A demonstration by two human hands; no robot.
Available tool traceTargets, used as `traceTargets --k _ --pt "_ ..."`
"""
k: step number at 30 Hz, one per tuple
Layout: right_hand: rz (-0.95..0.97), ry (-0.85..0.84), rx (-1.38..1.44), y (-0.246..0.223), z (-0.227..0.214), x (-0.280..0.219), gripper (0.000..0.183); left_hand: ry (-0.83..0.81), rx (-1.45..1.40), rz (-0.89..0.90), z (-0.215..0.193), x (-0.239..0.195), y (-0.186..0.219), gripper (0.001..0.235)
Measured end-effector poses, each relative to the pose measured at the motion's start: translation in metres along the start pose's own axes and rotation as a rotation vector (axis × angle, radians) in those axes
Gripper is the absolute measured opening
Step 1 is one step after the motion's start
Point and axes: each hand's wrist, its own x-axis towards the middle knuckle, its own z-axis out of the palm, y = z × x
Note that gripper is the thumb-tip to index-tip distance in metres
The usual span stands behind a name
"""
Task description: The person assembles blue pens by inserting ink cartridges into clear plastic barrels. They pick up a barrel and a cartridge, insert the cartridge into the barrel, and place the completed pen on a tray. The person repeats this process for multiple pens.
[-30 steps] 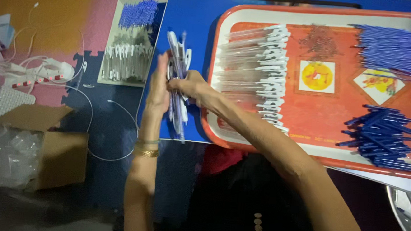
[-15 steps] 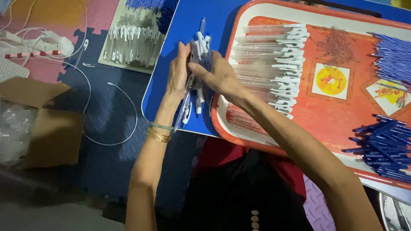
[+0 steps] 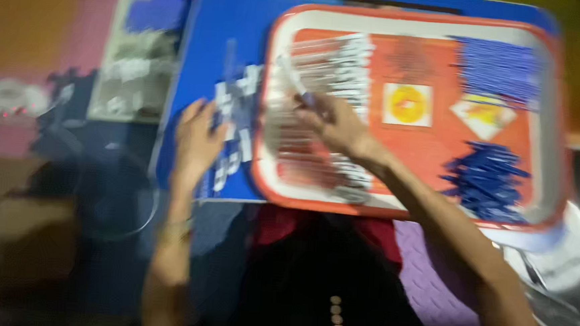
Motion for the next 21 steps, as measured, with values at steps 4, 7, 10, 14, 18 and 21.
traceTargets --k 4,7,10,14,18,21 --pt "0.04 0.096 0.055 -0.002 -0.024 -0.051 0.051 -0.08 0.023 -0.009 -0.009 -0.027 -0.013 0.054" --pt "0.054 0.156 0.102 0.029 -0.031 -0.075 0.042 0.035 0.147 0.059 0.008 -0.027 -0.031 0.053" --pt "0.051 0.155 0.352 0.054 -0.03 -0.089 0.034 0.185 0.109 0.113 0.012 -0.021 -0.032 0.059" --pt "0.035 0.116 0.335 0.044 -0.037 -0.105 0.039 0.18 -0.042 -0.023 0.002 -0.016 0.001 0.049" --pt "0.053 0.105 0.353 0.034 -0.037 -0.11 0.036 0.17 -0.268 -0.199 -0.011 -0.02 0.019 0.044" --pt "0.046 0.129 0.405 0.042 -0.03 -0.11 0.033 0.127 -0.314 -0.362 -0.028 -0.015 0.044 0.043"
